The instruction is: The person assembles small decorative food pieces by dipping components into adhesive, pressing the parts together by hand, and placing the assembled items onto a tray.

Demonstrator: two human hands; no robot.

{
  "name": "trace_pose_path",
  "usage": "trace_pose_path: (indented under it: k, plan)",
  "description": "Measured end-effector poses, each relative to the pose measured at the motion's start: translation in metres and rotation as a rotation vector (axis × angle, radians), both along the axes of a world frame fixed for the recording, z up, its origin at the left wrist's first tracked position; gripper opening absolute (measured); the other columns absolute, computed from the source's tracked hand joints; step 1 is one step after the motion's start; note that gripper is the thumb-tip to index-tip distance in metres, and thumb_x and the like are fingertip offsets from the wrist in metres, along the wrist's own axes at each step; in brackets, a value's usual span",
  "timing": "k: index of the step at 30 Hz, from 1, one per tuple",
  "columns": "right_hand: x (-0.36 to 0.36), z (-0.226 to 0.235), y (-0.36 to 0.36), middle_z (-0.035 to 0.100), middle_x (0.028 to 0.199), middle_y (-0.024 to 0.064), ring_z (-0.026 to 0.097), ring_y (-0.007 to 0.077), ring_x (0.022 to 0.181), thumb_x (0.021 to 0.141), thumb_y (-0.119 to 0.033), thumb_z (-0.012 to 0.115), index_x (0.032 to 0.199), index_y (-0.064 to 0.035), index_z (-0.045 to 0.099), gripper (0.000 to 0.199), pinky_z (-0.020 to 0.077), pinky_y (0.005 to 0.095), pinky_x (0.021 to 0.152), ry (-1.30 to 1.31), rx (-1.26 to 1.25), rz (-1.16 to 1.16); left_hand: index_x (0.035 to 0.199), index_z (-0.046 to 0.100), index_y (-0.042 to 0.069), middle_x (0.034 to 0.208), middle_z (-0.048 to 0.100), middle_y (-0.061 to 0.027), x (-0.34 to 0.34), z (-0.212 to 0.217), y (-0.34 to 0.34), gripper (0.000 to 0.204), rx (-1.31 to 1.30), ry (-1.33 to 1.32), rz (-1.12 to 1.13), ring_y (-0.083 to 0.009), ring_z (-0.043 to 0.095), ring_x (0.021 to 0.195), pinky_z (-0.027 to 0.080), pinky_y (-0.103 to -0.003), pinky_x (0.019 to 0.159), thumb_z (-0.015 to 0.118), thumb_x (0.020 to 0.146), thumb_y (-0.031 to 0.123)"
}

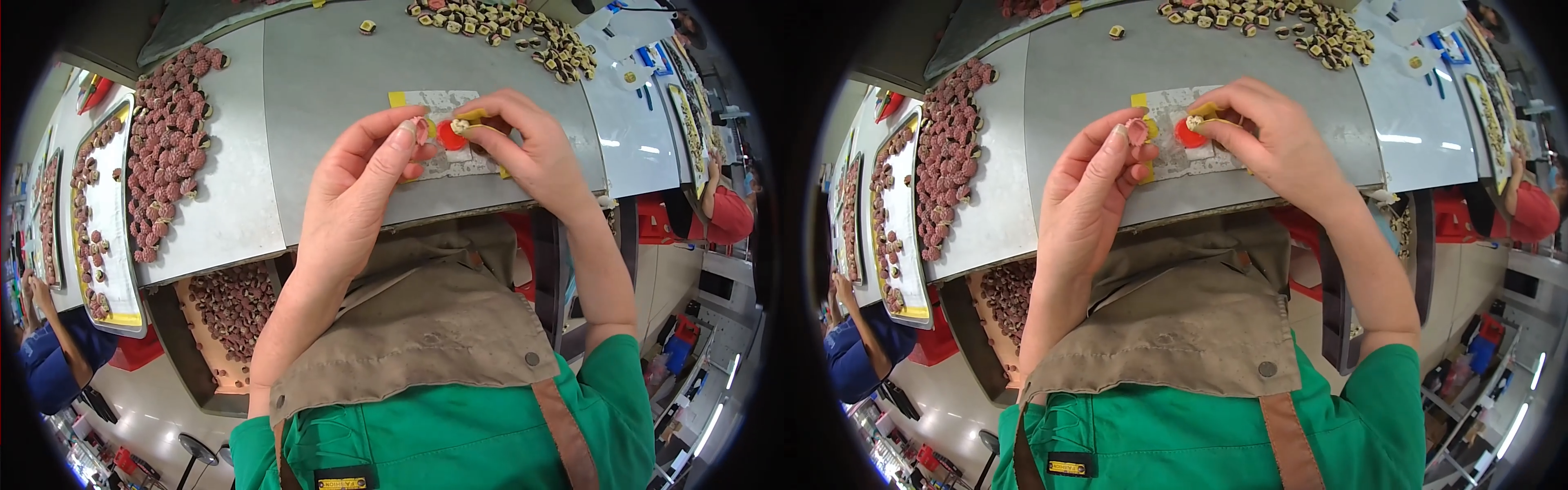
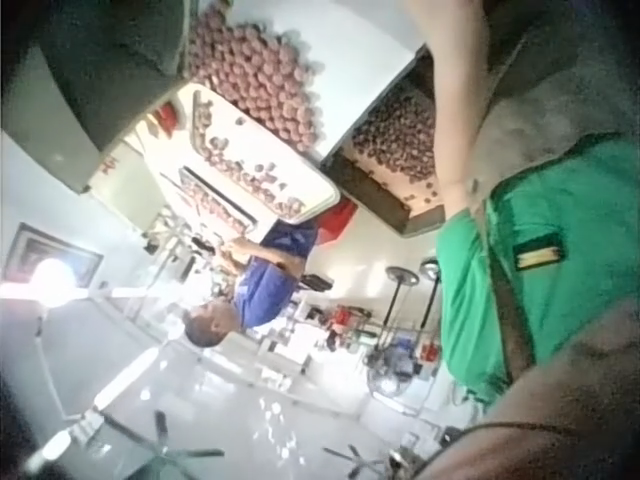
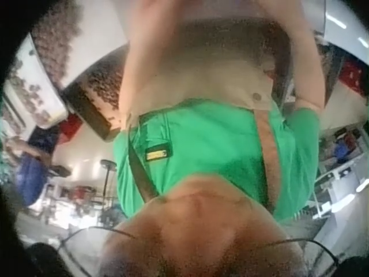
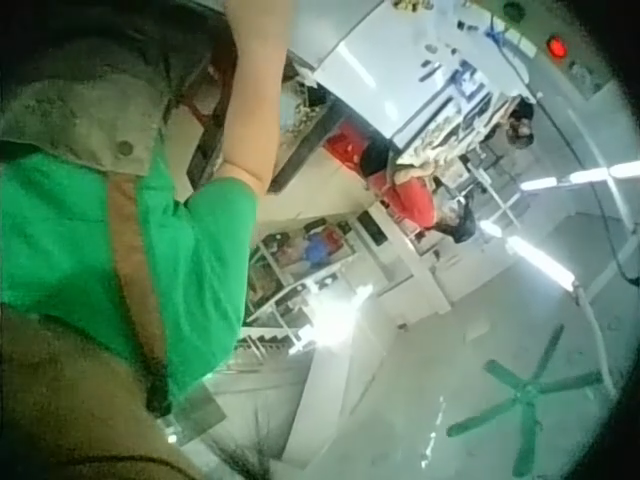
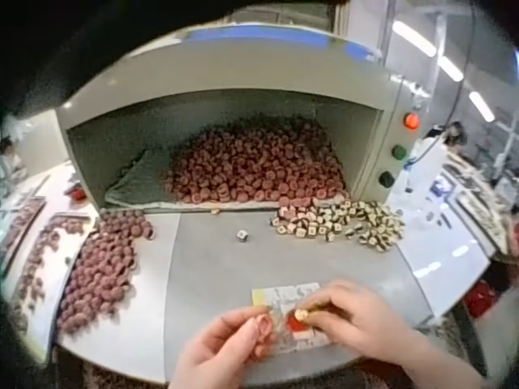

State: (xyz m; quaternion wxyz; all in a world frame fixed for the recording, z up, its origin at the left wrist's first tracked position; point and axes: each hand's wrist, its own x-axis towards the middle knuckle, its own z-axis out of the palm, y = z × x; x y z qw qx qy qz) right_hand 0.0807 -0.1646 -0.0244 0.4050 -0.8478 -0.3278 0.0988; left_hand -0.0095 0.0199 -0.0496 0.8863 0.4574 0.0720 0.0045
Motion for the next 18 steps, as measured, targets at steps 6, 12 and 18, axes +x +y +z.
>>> trace_pose_path:
  k: [6, 12, 18]
  plan:
    - [-0.021, -0.002, 0.01, 0.059, 0.108, 0.0048, 0.056, 0.0106, 0.094, 0.092, -0.009, 0.057, 0.112, -0.0013, 0.055, 0.021, 0.0458, 0.0243, 0.084, 0.407, 0.56, -0.002, 0.117, 0.056, -0.001, 0.105, 0.061, -0.0028, 0.003, 0.008, -0.002, 0.028, 0.015, 0.019, -0.038, -0.0099, 0.057, 0.092, 0.046, -0.022, 0.079, 0.053, 0.096, 0.017]
    - [-0.024, -0.003, 0.021, 0.059, 0.102, 0.0043, 0.056, 0.011, 0.094, 0.09, -0.005, 0.059, 0.107, -0.0008, 0.056, 0.018, 0.0457, 0.0243, 0.083, 0.158, 0.428, -0.014, 0.117, 0.056, 0.0, 0.105, 0.061, -0.0037, 0.008, 0.005, -0.004, 0.027, 0.031, -0.015, -0.029, -0.0094, 0.058, 0.092, 0.047, -0.022, 0.079, 0.055, 0.095, 0.016]
    - [-0.031, -0.002, 0.022, 0.06, 0.098, 0.0066, 0.058, 0.0169, 0.089, 0.084, -0.005, 0.065, 0.102, -0.004, 0.061, 0.018, 0.047, 0.0265, 0.077, -0.175, 0.33, -0.036, 0.112, 0.058, -0.003, 0.107, 0.062, -0.0085, 0.001, -0.001, -0.011, 0.025, 0.279, -0.169, 0.097, -0.0122, 0.059, 0.099, 0.048, -0.025, 0.087, 0.059, 0.092, 0.012]
